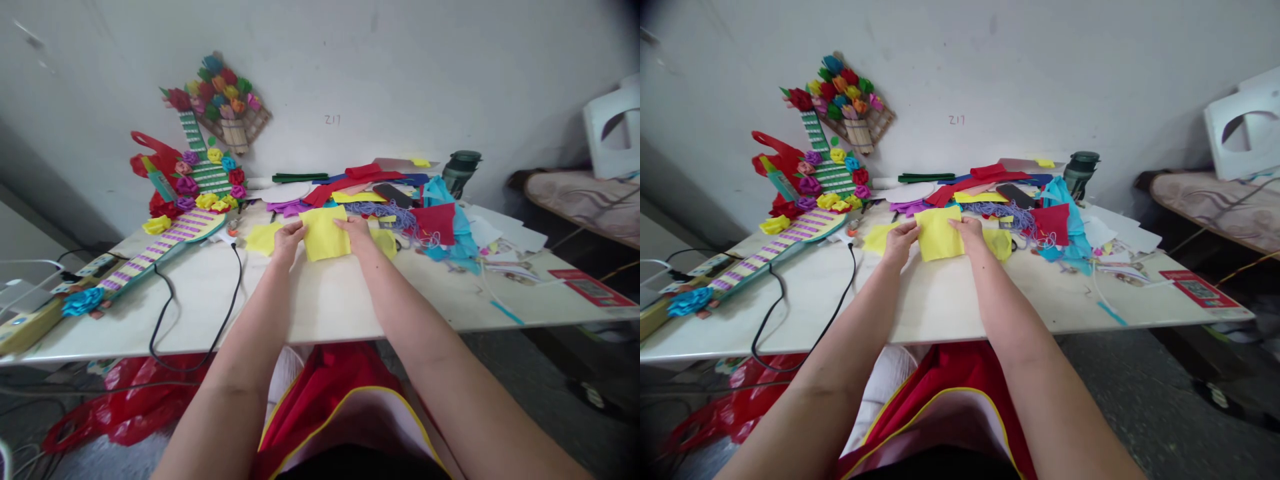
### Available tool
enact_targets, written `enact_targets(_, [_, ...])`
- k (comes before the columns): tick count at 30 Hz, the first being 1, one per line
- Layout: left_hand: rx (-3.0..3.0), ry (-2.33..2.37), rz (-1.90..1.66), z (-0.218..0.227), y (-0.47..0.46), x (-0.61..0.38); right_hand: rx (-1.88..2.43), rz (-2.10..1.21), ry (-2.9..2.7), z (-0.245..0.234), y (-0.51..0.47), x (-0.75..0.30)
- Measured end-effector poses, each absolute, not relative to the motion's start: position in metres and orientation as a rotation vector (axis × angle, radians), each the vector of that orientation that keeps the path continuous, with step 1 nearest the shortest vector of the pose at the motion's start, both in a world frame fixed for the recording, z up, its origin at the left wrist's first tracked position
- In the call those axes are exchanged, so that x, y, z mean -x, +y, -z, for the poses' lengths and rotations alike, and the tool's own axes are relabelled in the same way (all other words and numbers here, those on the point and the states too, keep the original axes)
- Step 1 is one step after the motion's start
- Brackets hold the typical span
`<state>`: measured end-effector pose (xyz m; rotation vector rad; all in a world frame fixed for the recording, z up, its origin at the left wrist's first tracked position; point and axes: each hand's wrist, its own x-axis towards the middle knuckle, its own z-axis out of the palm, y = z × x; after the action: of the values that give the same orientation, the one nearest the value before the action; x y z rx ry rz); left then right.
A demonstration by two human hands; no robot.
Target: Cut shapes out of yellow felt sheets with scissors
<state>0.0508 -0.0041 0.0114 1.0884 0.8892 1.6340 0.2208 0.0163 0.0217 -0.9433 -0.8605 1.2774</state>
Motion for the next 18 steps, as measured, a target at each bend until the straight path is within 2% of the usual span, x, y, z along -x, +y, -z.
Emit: enact_targets(18, [-1.097,0.969,-1.694,-0.0142,-0.0072,-0.0529,1.006,-1.176,-0.870,-0.0216,0.0149,-0.2148])
